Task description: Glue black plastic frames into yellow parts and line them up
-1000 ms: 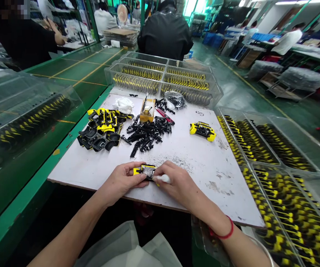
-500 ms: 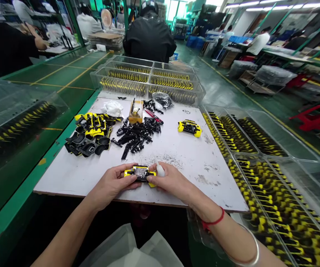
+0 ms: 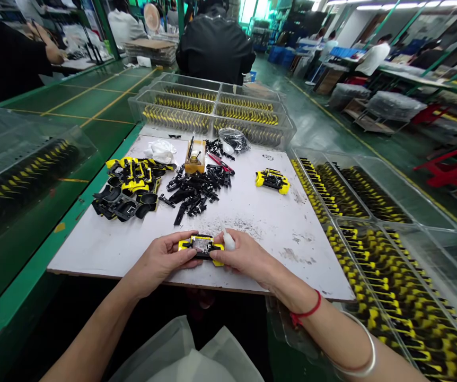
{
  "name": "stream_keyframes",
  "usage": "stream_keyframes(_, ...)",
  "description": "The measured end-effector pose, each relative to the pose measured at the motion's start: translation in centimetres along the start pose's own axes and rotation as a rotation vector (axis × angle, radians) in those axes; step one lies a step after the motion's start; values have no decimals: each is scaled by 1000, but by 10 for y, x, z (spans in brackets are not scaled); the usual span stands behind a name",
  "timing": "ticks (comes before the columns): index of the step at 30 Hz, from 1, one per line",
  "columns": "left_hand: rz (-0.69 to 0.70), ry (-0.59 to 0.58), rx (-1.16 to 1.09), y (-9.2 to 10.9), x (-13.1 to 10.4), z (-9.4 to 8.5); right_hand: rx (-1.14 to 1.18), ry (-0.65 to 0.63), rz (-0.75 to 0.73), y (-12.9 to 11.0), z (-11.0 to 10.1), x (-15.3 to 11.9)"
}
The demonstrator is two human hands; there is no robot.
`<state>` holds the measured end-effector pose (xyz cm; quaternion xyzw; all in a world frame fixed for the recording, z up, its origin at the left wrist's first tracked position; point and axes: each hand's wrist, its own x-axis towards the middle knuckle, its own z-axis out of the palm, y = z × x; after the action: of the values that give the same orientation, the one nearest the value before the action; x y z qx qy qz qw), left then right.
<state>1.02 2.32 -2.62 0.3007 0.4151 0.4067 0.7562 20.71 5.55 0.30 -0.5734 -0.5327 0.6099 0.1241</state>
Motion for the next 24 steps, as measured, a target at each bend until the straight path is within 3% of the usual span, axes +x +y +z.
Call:
stream_keyframes(11, 12, 3, 16, -3, 1, 0, -129, 31, -81, 0, 2, 0)
stream_keyframes(24, 23, -3, 74, -5, 3, -1, -44, -33, -9, -4, -2, 2)
